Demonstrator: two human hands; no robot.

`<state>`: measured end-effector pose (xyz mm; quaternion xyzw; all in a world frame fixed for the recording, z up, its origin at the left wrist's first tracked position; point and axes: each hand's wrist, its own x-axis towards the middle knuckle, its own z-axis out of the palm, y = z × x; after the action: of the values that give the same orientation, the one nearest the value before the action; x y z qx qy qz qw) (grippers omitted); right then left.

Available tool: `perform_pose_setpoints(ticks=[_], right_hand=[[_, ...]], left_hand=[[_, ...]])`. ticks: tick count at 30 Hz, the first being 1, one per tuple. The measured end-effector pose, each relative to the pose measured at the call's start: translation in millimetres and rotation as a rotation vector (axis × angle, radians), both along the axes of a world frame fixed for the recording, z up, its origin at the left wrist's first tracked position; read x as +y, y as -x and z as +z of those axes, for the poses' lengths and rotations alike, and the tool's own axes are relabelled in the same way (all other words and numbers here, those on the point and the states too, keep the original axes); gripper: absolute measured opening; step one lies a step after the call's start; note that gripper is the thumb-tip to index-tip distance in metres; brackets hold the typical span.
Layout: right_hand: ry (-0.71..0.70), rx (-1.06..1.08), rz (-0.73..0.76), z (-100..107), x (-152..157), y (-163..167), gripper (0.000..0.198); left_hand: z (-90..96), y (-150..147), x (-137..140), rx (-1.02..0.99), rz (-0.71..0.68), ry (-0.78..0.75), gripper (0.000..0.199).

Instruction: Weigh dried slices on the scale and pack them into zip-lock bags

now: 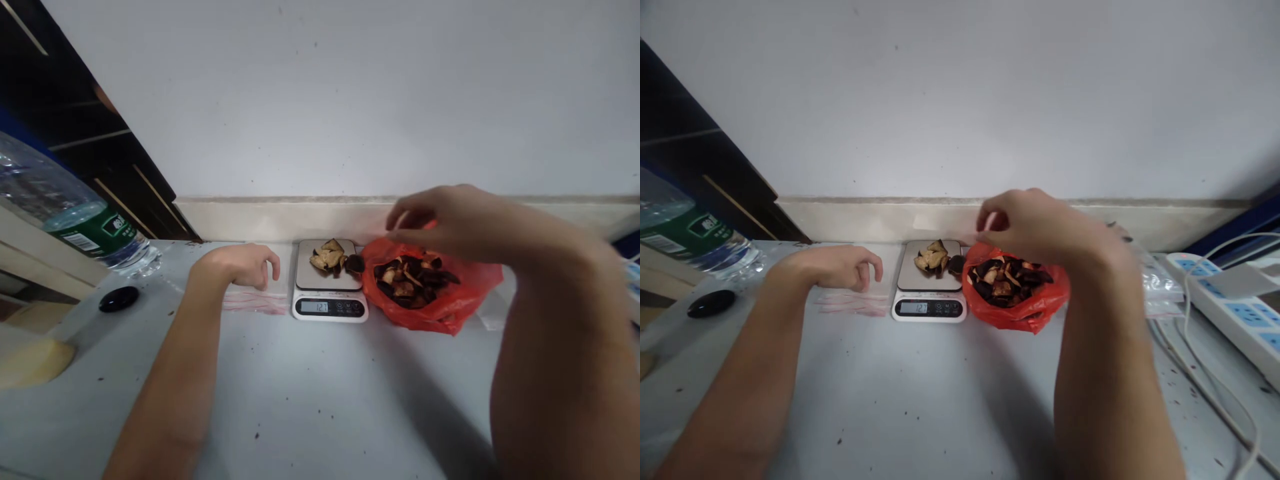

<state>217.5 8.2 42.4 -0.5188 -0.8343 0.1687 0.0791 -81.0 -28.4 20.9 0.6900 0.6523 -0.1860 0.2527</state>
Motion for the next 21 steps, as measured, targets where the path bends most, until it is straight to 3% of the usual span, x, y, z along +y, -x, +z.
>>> perform_pose_setpoints(ticks=[3,6,9,12,17,21], right_hand=[[0.025,-0.070,-0.094,-2,-5,39,0.023],[0.112,-0.238,-0.063,-16,-2,63,0.031],[0.174,-0.285,-0.018,-32,7,66,0.033],[0.174,-0.199,-0.035,-38,13,59,0.034],[0.196,-0.074,-0.073,-17,5,52,0.026],[0.098,-0.045,-0.183,5,-8,29,0.023]], left_hand=[[-0.4,4,1,0.012,-0.012,0.006,0.052],[-1.5,6,2,0.031,0.006,0.014,0.064],[-1.8,4,1,0.016,0.013,0.027,0.065],[-1.1,0,1,0.025,0.022,0.046,0.060],[1.4,-3,0,0.022,0.030,0.095,0.050],[4.4,1,-2,-0.021,0.056,0.088,0.054]])
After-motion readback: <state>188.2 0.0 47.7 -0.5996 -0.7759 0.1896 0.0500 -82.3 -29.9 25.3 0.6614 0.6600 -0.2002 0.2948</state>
